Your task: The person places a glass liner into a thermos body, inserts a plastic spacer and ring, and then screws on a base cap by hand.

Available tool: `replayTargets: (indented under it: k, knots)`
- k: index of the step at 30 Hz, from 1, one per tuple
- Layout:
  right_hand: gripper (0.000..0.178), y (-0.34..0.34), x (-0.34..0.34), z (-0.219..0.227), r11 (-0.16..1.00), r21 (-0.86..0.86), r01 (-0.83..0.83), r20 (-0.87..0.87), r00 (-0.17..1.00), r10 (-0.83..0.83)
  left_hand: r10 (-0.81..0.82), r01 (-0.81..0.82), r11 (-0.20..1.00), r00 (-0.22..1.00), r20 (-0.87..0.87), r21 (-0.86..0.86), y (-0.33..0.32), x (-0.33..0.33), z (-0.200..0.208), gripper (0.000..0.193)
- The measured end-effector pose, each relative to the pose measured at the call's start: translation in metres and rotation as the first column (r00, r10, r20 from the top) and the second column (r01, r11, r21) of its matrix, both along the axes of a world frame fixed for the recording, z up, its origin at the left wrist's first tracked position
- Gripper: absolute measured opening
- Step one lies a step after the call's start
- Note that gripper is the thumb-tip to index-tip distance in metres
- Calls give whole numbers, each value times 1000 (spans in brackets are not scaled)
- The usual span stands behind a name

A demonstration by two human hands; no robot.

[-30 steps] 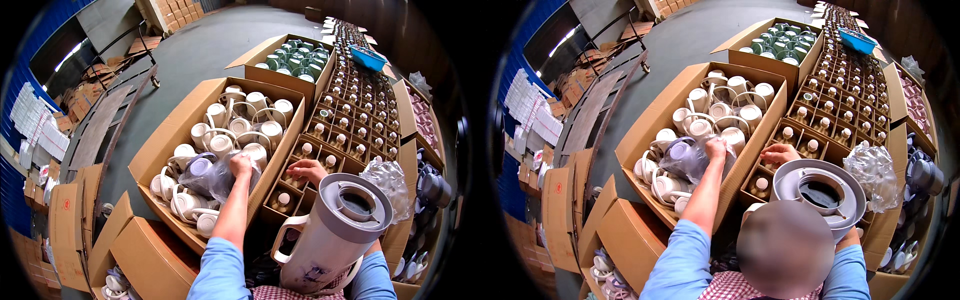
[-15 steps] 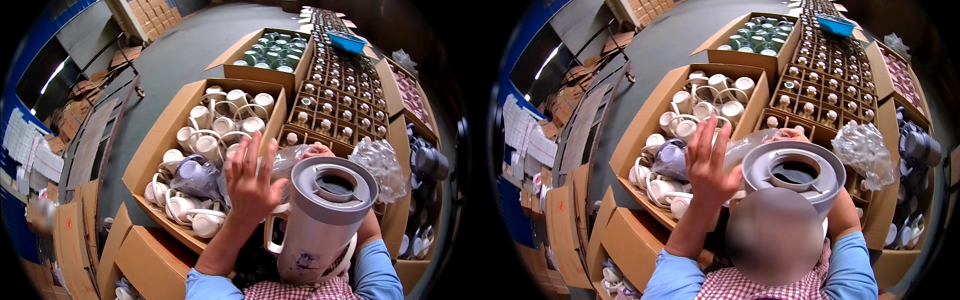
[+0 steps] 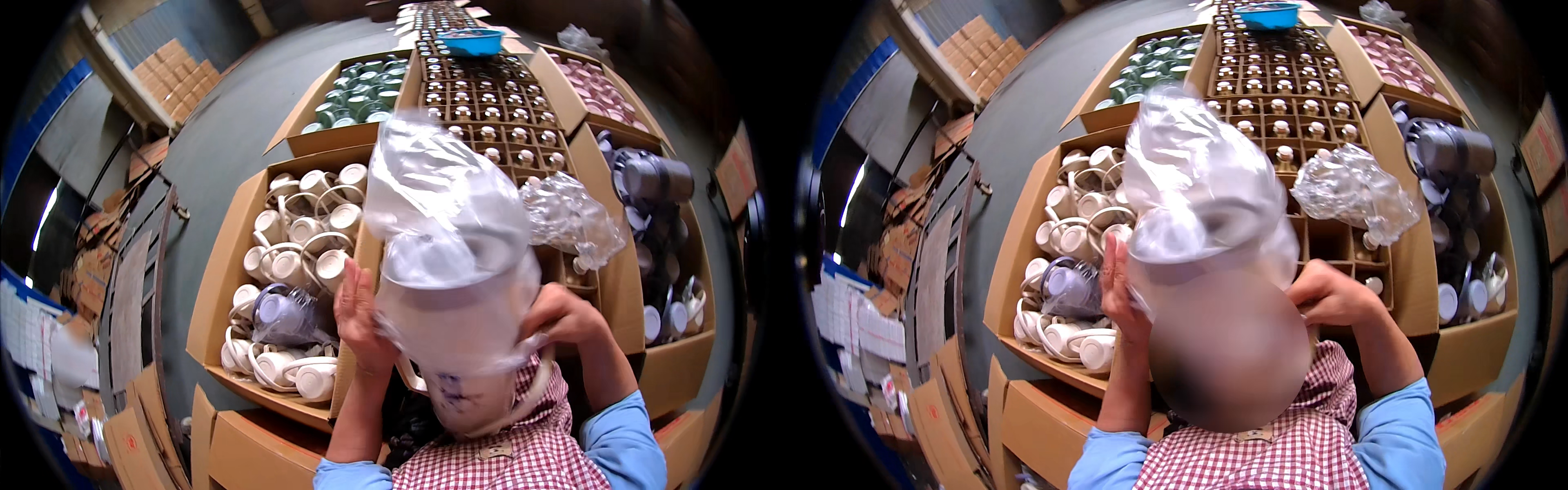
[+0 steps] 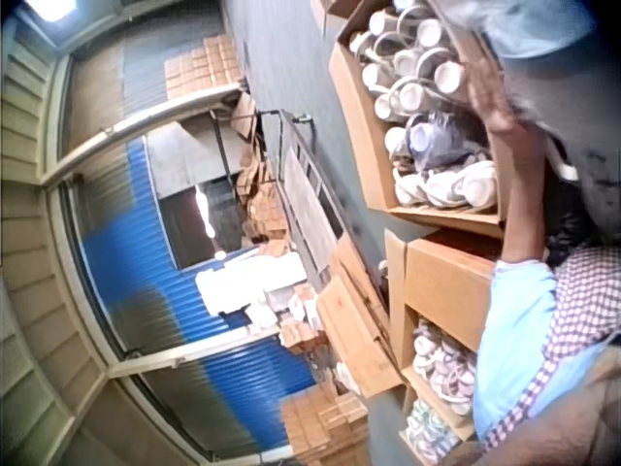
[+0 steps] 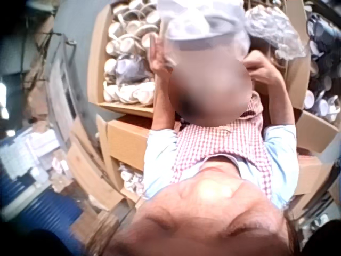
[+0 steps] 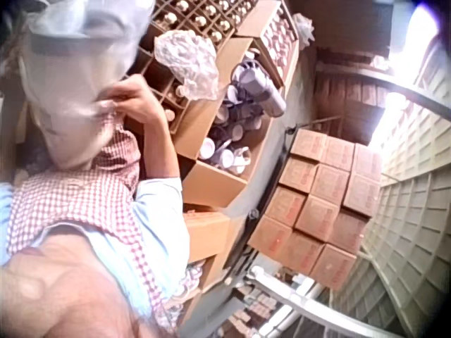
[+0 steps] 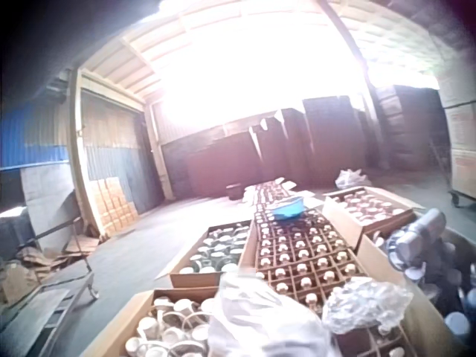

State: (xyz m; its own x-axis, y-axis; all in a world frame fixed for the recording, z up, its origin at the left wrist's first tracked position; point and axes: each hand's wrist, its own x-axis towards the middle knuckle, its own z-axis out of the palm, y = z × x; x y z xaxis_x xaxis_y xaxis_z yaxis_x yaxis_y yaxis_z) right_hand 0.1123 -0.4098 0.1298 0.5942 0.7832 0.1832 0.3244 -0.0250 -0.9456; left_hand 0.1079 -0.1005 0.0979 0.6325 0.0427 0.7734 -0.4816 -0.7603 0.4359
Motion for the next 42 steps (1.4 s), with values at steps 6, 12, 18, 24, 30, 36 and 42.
replayTargets:
  k: [6, 12, 18, 24, 30, 36, 42]
  knots:
    - [42, -5, -53, 16, 954, -279, -106, -34, 994, 100, -776, -45, 265, 583, -240, -963, 7, -21, -92, 50]
    - [48, -63, -134, -38, 940, -338, 39, 262, 964, 54, -912, -76, -57, 410, 21, -995, -46, -43, -107, 53]
    - [26, -49, -205, -95, 946, -238, 219, 313, 940, -138, -922, 194, 157, 380, -73, -968, -115, 7, -56, 57]
    - [26, -32, -190, -52, 839, 226, 495, 454, 708, -540, -287, 211, 958, 653, -701, -196, -172, 48, 47, 42]
    - [15, -97, -175, -12, 257, 478, 840, 273, 135, -952, -777, 822, 533, 570, -267, 202, -274, -75, 127, 13]
    - [22, -219, -173, 12, -23, 240, 971, 476, -138, -869, -777, 817, 547, 413, -475, -185, -271, -26, 74, 15]
    - [33, -325, -170, 61, -327, -146, 934, 838, -59, -542, -652, 622, 649, 156, -742, -439, -250, 4, -9, 15]
